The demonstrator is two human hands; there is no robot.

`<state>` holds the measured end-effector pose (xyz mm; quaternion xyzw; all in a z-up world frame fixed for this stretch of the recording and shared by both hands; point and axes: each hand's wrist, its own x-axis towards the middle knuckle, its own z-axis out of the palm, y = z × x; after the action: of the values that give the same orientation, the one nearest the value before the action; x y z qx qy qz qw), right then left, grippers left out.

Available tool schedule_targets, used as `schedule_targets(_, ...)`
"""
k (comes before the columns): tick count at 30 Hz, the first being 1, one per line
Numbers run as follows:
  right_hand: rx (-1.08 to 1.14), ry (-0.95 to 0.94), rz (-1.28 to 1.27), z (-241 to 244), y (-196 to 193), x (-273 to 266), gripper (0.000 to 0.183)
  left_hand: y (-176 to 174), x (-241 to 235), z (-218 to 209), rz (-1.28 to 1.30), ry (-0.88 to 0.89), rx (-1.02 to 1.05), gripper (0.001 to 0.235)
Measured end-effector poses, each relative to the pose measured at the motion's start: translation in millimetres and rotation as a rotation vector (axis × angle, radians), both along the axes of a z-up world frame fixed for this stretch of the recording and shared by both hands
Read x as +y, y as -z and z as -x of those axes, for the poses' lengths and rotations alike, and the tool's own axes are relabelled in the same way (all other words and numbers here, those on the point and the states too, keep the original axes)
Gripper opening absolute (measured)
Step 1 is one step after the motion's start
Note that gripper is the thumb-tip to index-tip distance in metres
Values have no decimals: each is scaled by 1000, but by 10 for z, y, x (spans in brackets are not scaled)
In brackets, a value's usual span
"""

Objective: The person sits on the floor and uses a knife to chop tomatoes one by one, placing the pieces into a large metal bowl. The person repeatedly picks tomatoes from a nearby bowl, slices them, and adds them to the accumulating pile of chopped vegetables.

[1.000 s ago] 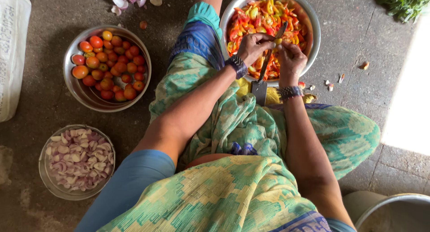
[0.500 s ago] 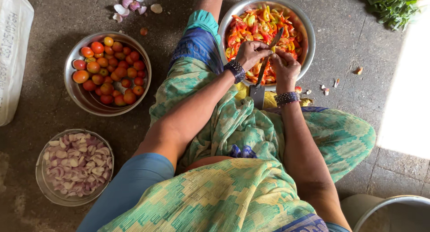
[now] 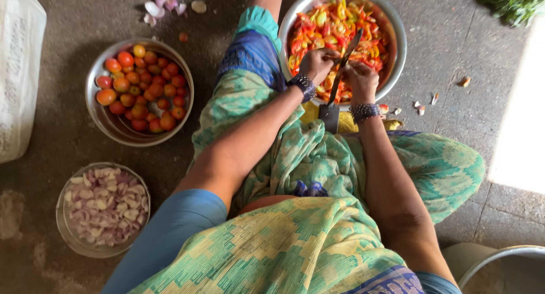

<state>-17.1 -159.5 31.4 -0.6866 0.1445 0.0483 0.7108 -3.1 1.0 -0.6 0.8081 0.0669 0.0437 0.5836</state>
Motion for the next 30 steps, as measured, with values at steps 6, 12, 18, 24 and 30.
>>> schedule_targets(6,-255,17,-169,111,-167,-269,51,62,192,41,319,-102,-135,41)
schedule_targets(12,5,-104,-582,352,-672,-354,58,-432,-1,490,-15,343,-105,27)
schedule_targets(18,37,-388,-624,512,-829,-342,49,-646,-79,638,-248,228,-67,28)
schedule_targets(24,-53,-302,-221,373,-573,-261,24,-445,187,441,198,332,-209,29)
schedule_targets(30,-94,-186,-152,212,-379,-183,18,-328,154,287,241,270,25,33)
